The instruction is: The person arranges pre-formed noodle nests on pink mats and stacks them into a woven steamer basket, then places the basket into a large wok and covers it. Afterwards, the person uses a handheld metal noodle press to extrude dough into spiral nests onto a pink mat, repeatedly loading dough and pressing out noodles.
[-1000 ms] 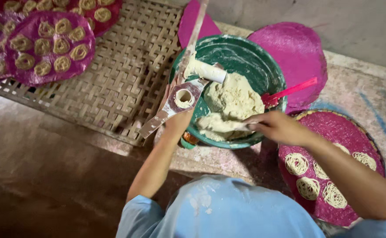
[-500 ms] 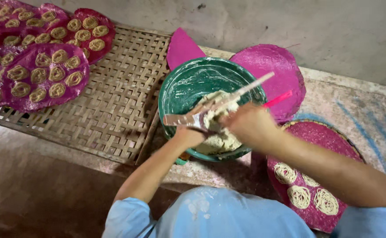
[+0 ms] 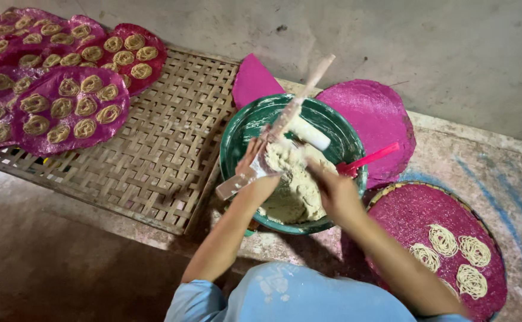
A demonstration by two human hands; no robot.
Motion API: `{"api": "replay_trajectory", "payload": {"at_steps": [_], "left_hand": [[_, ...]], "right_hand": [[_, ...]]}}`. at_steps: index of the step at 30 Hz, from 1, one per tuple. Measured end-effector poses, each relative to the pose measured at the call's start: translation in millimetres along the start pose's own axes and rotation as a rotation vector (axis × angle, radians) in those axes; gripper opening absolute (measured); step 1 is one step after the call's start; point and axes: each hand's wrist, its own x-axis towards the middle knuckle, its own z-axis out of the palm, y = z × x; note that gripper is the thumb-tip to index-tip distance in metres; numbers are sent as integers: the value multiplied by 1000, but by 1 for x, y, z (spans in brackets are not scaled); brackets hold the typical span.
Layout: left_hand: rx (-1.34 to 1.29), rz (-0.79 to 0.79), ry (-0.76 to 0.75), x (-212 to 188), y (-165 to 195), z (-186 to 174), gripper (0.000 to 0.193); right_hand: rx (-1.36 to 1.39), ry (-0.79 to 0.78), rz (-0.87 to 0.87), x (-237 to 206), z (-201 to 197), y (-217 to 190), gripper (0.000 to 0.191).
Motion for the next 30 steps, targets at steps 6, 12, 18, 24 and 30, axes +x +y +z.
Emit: {"api": "replay_trajectory", "payload": {"at_steps": [6,12,18,24,30], "left_hand": [[171,-119,-117,19,11,-26,79],[116,-80,-94,14,23,-14,76],[70,20,44,12,-1,-25,77],[31,-49,-364,-9,25,-19,83],[-415,134,-329,-43,12,-8,87]], "right_hand": [[301,-193,246,-24,4,21,46],[216,-127,452,-6,20,34,44],[56,-306,263,-4,-23,19,40],[-529,-650,107,43,-60,-13,32],[-842,-409,-553,19,-41,-47,23]]}}
